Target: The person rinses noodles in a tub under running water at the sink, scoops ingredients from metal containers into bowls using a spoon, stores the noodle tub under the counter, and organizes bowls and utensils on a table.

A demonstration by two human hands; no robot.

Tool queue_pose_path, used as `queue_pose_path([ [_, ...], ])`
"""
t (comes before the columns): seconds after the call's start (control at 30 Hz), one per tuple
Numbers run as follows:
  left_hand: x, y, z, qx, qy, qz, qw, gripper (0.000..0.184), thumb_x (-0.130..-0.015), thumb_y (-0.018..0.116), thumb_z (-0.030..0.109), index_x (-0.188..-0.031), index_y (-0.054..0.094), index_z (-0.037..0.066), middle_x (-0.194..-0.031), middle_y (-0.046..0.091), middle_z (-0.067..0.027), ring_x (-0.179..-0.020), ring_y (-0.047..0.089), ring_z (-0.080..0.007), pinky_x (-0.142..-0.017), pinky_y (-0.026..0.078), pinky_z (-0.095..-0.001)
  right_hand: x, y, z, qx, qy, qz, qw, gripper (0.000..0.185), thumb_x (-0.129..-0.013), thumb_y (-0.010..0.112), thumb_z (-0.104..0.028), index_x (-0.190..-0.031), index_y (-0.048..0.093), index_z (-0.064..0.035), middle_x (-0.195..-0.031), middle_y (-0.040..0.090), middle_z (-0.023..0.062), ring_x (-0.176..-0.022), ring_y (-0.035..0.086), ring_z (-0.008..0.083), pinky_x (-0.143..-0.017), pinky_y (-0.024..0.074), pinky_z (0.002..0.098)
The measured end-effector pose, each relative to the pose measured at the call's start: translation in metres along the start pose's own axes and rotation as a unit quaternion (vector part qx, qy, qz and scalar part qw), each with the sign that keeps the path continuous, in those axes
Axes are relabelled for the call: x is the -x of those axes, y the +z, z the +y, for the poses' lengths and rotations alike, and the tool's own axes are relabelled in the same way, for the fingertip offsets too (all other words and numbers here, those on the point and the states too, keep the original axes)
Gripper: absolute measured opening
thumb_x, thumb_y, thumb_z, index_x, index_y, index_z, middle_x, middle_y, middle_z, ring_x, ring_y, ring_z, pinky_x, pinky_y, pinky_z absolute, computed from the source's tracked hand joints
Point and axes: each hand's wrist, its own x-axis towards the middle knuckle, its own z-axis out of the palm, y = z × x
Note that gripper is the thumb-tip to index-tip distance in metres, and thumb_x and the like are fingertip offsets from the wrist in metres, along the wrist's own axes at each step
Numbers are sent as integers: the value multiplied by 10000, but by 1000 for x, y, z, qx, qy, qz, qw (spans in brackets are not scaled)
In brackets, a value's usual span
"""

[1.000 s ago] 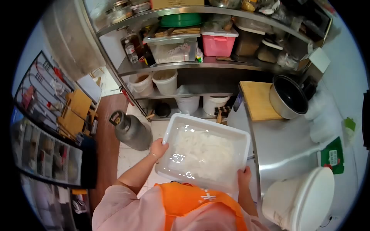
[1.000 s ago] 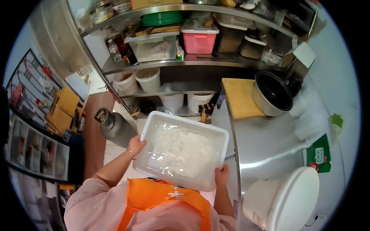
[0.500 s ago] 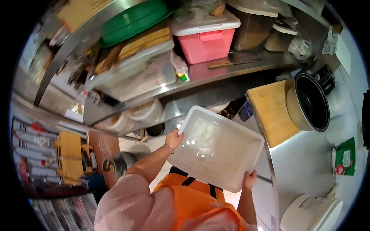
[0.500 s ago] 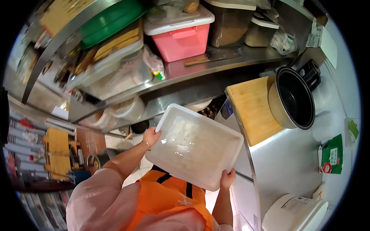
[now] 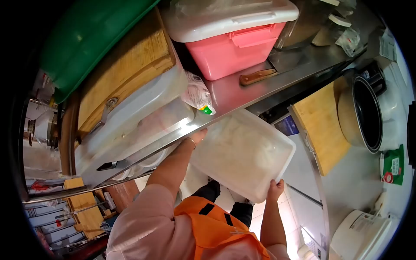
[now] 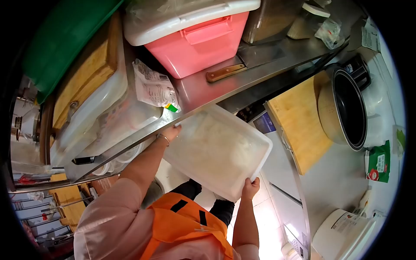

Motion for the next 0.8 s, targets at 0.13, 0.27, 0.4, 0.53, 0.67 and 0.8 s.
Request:
queue_pose_path([
  [0.13,-17,-11,-18,-110,41,-2,993,386,-746,626,260,-1055,570,36,-957,591,-235,-935,559,-357,-838,416,-426,3,40,1,24,39,18,999,58,-734,540,-2,-733,494,-37,-698,509,-2,-623,444,84,-591,397,245],
  [0.27,-19,-13,-28,-109,38,14,993,428,-736,629,236,-1097,538,25,-1017,562,-242,-984,526,-369,-875,392,-429,10,63,-6,70,91,7,993,60,-742,518,-61,-747,484,-12,-695,509,22,-628,444,113,-603,399,258],
  [0.4,34,-17,-5,-47,51,88,994,475,-726,633,212,-1140,506,14,-1077,533,-248,-1032,492,-382,-912,369,-432,36,87,-7,21,133,13,991,160,-755,517,-79,-887,529,11,-778,538,38,-681,488,131,-603,411,281],
  [0.53,136,-13,5,35,153,210,965,520,-699,651,143,-1157,454,-5,-1135,498,-223,-1078,454,-372,-950,355,-415,67,108,-10,-65,198,19,978,233,-797,515,-96,-1012,502,-8,-822,560,51,-710,534,161,-607,445,287],
  [0.67,204,23,-35,116,70,133,982,471,-729,625,76,-1150,426,4,-1185,423,-212,-1105,413,-377,-953,347,-422,79,110,5,-32,295,-175,939,187,-877,510,-151,-1041,481,-68,-876,573,64,-717,569,143,-575,482,286],
  [0.8,229,17,-51,188,-10,-5,982,406,-777,606,88,-1134,436,1,-1137,414,-175,-1018,482,-322,-862,433,-384,83,146,-13,-37,313,-212,925,206,-889,526,-171,-1052,480,-54,-870,584,65,-718,595,166,-631,524,293],
])
